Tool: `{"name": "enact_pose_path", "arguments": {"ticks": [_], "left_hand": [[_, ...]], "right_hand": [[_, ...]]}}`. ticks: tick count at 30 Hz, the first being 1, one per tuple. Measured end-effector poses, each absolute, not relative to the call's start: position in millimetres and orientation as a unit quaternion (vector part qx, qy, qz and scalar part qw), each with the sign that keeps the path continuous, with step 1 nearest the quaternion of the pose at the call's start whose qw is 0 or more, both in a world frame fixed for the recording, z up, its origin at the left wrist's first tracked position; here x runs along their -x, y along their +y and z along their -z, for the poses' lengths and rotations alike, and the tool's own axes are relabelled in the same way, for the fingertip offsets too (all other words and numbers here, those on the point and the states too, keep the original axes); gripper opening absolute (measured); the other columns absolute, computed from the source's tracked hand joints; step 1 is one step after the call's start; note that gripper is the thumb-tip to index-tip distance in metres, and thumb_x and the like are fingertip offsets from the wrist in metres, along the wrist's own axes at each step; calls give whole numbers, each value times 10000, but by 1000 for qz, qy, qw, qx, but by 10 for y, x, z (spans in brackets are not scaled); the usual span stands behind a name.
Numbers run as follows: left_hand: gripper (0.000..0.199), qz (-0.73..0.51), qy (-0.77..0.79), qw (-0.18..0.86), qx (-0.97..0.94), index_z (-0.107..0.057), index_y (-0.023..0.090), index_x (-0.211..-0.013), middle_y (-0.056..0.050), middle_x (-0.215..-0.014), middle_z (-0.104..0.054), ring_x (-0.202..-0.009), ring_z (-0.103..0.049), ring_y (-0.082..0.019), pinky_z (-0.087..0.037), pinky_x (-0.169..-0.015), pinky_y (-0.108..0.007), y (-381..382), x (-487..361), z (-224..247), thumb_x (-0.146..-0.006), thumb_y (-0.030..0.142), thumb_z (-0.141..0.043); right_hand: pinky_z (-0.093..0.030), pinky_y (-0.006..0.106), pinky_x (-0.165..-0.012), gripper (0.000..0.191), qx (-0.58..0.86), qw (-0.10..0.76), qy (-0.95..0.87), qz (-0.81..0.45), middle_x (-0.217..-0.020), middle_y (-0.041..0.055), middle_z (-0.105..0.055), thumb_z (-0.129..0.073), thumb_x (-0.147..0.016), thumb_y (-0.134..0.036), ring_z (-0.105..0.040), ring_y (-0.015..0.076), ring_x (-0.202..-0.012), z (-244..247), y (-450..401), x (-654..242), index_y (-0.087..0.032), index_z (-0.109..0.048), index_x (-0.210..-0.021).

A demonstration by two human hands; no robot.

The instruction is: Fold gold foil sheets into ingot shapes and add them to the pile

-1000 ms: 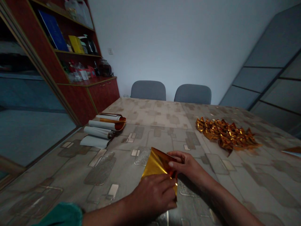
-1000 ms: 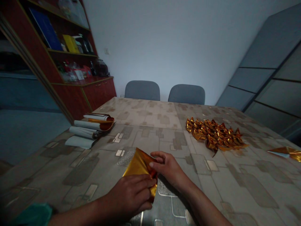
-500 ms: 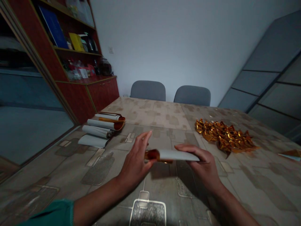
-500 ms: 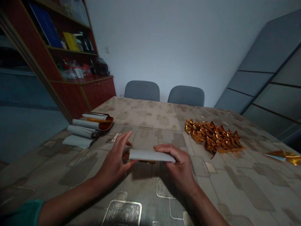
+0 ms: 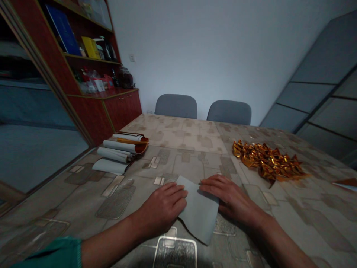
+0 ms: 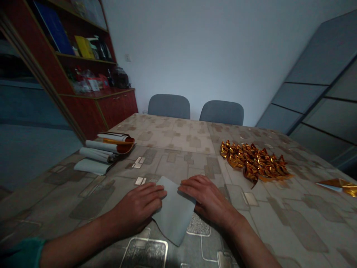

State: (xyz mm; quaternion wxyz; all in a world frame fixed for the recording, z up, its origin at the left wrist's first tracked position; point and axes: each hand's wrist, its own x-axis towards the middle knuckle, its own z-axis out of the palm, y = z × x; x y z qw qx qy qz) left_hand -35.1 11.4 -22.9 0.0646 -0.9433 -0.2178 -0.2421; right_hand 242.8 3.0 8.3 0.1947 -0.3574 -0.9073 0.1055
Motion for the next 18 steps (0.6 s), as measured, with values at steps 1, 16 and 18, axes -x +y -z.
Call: {"name": "enact_pose_path", "arguments": {"ticks": [1,16,18], "left_hand": [[226,226,-236,66,943,-636,178,-925,-95,-1083,-769,-1006,-713,-246,-566,-889,-391,77,342,249,-869,30,-475],[195,254,-381,-170,872,-660,229,-822,-3,-762,-684,-737,-641,-181,-473,-642,-256,32,527,318,-790,95,-523],[127,239,-394,-198,865,-672,231,-811,4,-762,-694,-733,-652,-178,-478,-638,-256,60,536,282,-887,207,-573]], "right_hand": [[-463,450,-1032,464,366,180,-907,-108,-1320,79,-684,-599,-878,-63,-601,246,-1185,-105,-12,-2383,-265,-631,-1295],[-504,347,-895,151,405,184,-839,-313,-1124,53,-677,-593,-981,-198,-624,215,-1041,-37,-204,-2478,-255,-732,-987],[-499,353,-885,147,412,182,-829,-331,-1082,51,-676,-580,-1003,-259,-627,216,-1012,-10,-190,-2501,-248,-719,-956]]}}
